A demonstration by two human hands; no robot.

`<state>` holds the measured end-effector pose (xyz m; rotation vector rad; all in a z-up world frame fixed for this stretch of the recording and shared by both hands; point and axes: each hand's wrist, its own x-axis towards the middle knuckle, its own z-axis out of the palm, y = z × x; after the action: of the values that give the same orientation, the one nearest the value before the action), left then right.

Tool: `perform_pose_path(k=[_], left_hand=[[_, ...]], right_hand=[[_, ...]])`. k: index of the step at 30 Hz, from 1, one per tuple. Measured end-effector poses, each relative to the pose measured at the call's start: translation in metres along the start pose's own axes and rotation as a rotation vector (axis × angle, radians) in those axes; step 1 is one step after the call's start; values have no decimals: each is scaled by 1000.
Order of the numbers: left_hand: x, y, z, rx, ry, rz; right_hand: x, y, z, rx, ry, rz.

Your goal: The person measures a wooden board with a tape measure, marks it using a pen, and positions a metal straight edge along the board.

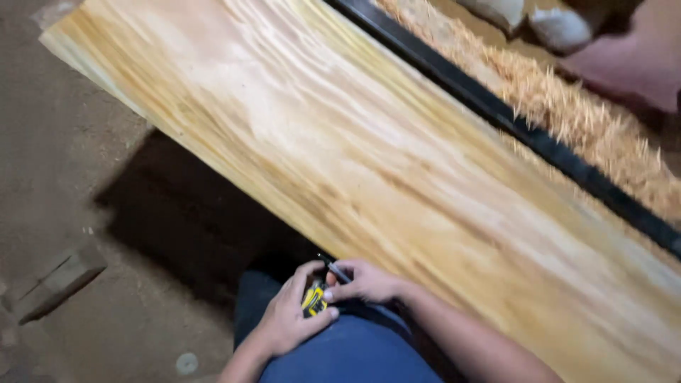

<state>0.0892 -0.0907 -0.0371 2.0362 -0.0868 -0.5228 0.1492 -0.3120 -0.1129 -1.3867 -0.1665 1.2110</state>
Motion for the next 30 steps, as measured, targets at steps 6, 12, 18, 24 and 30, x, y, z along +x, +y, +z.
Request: perform_pose_path(k=[6,12,18,24,30], left_hand=[[27,-3,-12,152,-61,-327],[18,-85,-10,260,21,-410],[46,-43,-3,218,122,-468],[80,-23,6,256,184,-486],[91,-15,7,272,141,-540]], right_hand=[[-19,-66,-109,-227,409,111],[17,-28,-286,-260,784,-95],[49,-71,-332,-210,925,-322],[54,-107,-330,-173,1117,-295],[59,-114,-334,-343,1214,-154]])
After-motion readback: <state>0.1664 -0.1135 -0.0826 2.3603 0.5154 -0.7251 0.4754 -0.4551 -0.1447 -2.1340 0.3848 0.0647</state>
